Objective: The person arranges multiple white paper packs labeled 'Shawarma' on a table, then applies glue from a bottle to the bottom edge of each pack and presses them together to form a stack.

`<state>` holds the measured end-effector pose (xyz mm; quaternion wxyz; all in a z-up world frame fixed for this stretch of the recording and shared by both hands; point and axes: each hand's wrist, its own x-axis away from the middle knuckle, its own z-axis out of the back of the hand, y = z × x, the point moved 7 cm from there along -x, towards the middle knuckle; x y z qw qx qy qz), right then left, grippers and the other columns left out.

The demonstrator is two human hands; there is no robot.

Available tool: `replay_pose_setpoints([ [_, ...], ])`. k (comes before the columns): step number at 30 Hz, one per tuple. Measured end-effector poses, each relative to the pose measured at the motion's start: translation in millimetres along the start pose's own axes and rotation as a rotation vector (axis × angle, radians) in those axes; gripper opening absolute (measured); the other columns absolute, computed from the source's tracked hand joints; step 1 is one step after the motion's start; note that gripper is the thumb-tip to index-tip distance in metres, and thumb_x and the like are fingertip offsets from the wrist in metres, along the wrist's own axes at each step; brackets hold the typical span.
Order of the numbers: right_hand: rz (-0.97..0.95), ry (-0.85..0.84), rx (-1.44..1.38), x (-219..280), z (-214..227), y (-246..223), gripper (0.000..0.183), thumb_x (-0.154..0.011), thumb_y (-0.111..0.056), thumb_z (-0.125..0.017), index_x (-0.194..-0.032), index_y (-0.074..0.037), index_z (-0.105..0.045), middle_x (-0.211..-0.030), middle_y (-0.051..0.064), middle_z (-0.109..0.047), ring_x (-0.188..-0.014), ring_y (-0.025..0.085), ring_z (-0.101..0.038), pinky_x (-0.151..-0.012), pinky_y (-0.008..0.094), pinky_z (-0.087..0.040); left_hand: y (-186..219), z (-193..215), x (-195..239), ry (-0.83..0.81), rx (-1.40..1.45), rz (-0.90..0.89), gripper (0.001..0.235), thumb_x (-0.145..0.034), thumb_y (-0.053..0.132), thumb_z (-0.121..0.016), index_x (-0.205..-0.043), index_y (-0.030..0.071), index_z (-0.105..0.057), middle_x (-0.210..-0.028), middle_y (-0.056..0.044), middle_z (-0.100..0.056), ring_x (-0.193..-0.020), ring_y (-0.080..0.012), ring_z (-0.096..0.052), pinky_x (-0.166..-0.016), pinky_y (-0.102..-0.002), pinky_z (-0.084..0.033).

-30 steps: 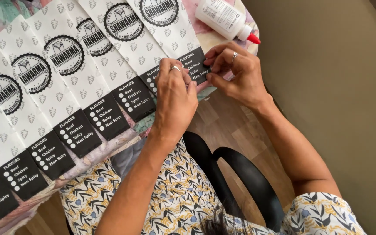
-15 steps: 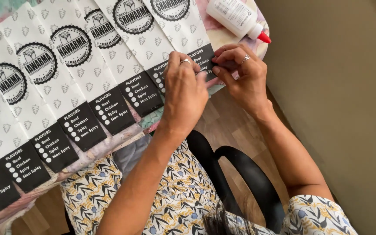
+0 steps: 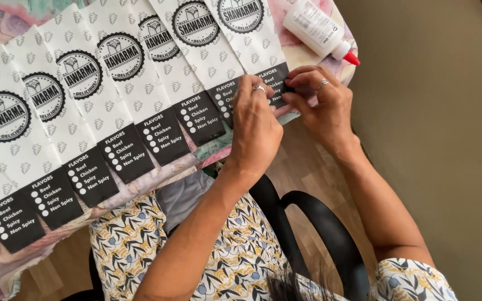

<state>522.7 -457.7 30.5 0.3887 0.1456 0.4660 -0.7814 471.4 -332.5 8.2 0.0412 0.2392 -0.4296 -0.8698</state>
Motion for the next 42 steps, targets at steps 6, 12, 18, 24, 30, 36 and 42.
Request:
replay_pose_setpoints([
  [6, 0.037, 0.026, 0.044, -2.7, 6.1, -1.6, 0.032, -0.092, 0.024, -0.061, -0.105, -0.003, -0.073, -0.109, 0.013, -0.073, -0.100, 0.034, -0.073, -0.085, 0.043, -0.057, 6.6, -9.1, 14.7, 0.029, -0.053, -0.120, 0.026, -0.082, -0.019, -0.054, -0.106, -0.009, -0.060, -0.120, -0.024, -0.052, -0.118, -0.0468, -0.059, -0.107, -0.050, -0.045],
  [12, 0.122, -0.047, 0.114, -5.3, -2.5, -32.8, 0.048, -0.092, 0.025, -0.045, -0.129, 0.002, -0.066, -0.124, 0.024, -0.069, -0.109, 0.045, -0.070, -0.087, 0.050, -0.057, 18.6, 44.7, 54.0, 0.120, -0.266, -0.364, 0.021, -0.088, -0.014, -0.059, -0.107, -0.012, -0.068, -0.130, -0.025, -0.053, -0.123, -0.0411, -0.057, -0.115, -0.048, -0.039],
  [18, 0.220, -0.122, -0.080, -1.8, -24.3, -46.9, 0.024, -0.094, 0.000, -0.076, -0.118, 0.000, -0.073, -0.123, 0.020, -0.071, -0.113, 0.040, -0.071, -0.096, 0.047, -0.057, 4.1, 74.1, 52.2, 0.004, -0.273, -0.255, 0.026, -0.089, -0.006, -0.070, -0.115, -0.011, -0.067, -0.138, -0.023, -0.051, -0.131, -0.0352, -0.058, -0.122, -0.048, -0.031],
  [24, 0.269, -0.158, -0.082, 1.7, -26.5, -55.2, 0.008, -0.099, 0.001, -0.068, -0.105, 0.005, -0.072, -0.111, 0.021, -0.073, -0.101, 0.039, -0.074, -0.087, 0.048, -0.060, -17.8, 54.2, 56.6, -0.036, -0.265, -0.214, 0.014, -0.094, -0.001, -0.069, -0.105, -0.008, -0.072, -0.136, -0.021, -0.052, -0.122, -0.0304, -0.066, -0.121, -0.047, -0.037],
  [30, 0.326, -0.151, -0.080, 2.3, -23.3, -55.9, 0.010, -0.100, 0.005, -0.065, -0.094, 0.006, -0.072, -0.109, 0.022, -0.074, -0.098, 0.040, -0.075, -0.086, 0.047, -0.060, -11.4, 52.4, 61.1, -0.055, -0.316, -0.242, 0.009, -0.095, 0.001, -0.070, -0.097, -0.006, -0.075, -0.134, -0.020, -0.055, -0.119, -0.0293, -0.069, -0.120, -0.046, -0.039],
  [36, 0.224, -0.114, -0.139, 6.1, -34.5, -39.6, 0.007, -0.100, 0.000, -0.068, -0.095, 0.002, -0.072, -0.111, 0.016, -0.072, -0.093, 0.032, -0.075, -0.082, 0.042, -0.061, -16.6, 45.0, 54.7, -0.047, -0.398, -0.232, 0.016, -0.099, 0.005, -0.064, -0.089, -0.004, -0.073, -0.121, -0.014, -0.056, -0.116, -0.0225, -0.066, -0.118, -0.041, -0.043],
  [42, 0.059, -0.090, -0.160, 0.8, -36.4, -31.7, 0.017, -0.085, 0.010, -0.080, -0.082, 0.003, -0.065, -0.099, 0.012, -0.071, -0.079, 0.027, -0.073, -0.069, 0.032, -0.061, -23.5, 55.4, 36.6, -0.025, -0.174, -0.038, 0.012, -0.092, 0.002, -0.071, -0.084, -0.003, -0.063, -0.112, -0.010, -0.051, -0.113, -0.0282, -0.066, -0.106, -0.043, -0.046],
])
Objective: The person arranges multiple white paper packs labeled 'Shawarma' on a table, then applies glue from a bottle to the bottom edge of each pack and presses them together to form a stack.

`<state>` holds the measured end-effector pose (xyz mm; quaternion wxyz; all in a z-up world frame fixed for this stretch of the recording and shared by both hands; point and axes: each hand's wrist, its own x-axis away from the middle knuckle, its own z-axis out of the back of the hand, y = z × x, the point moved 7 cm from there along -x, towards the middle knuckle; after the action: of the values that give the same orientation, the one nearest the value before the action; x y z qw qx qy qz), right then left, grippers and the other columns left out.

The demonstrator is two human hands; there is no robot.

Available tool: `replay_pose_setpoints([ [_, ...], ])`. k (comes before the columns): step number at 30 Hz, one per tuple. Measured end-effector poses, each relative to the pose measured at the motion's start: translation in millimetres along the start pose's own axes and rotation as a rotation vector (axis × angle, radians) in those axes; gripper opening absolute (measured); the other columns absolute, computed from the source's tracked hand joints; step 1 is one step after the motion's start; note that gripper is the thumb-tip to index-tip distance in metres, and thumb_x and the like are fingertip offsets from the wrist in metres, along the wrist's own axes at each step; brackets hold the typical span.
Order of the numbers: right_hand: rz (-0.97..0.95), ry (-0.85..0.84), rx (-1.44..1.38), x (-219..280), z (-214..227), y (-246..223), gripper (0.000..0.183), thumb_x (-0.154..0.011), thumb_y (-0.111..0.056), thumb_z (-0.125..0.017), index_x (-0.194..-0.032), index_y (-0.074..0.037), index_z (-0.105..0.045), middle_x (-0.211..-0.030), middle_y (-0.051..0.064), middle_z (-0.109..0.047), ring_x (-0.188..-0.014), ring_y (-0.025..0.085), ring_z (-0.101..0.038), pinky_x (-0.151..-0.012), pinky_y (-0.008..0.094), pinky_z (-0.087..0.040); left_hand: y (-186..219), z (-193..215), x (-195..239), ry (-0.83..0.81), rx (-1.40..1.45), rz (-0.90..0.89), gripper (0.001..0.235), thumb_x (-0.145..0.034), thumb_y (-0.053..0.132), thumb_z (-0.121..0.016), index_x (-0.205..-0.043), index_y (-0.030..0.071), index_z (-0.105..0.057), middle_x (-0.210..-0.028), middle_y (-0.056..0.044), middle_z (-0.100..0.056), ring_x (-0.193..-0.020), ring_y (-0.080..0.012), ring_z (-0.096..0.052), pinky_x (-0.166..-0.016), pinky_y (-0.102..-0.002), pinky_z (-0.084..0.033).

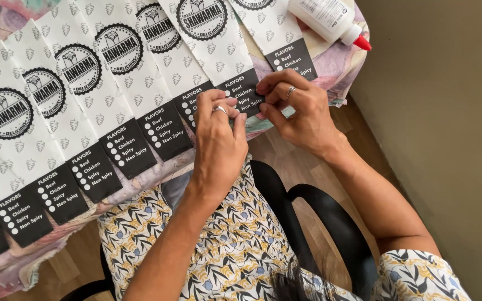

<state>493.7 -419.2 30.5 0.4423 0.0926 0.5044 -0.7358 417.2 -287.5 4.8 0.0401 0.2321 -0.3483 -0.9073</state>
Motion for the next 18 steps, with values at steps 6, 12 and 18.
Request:
replay_pose_setpoints([
  [6, -0.019, -0.011, 0.018, -10.3, -0.9, -1.8, 0.021, -0.081, 0.005, -0.083, -0.089, -0.001, -0.064, -0.096, 0.011, -0.069, -0.085, 0.033, -0.074, -0.074, 0.039, -0.058, 1.9, 11.1, -11.7, -0.019, 0.113, 0.062, 0.026, -0.081, -0.006, -0.078, -0.083, 0.003, -0.054, -0.103, -0.009, -0.051, -0.113, -0.0361, -0.064, -0.099, -0.045, -0.051],
  [12, -0.119, 0.002, -0.011, -5.7, -2.4, -6.0, 0.017, -0.091, 0.012, -0.076, -0.097, 0.001, -0.065, -0.102, 0.012, -0.069, -0.091, 0.029, -0.076, -0.079, 0.035, -0.061, 10.1, 28.4, -16.2, -0.028, 0.174, 0.060, 0.034, -0.075, -0.013, -0.080, -0.089, 0.001, -0.051, -0.098, -0.010, -0.052, -0.109, -0.0408, -0.065, -0.096, -0.048, -0.053],
  [18, -0.088, 0.036, 0.064, -4.2, -6.0, -6.8, 0.018, -0.090, 0.010, -0.079, -0.099, 0.001, -0.067, -0.102, 0.012, -0.069, -0.089, 0.031, -0.076, -0.078, 0.039, -0.061, 5.0, 6.4, -11.8, 0.023, 0.068, 0.114, 0.028, -0.084, 0.002, -0.081, -0.095, 0.002, -0.054, -0.102, -0.011, -0.049, -0.103, -0.0383, -0.063, -0.093, -0.048, -0.051],
])
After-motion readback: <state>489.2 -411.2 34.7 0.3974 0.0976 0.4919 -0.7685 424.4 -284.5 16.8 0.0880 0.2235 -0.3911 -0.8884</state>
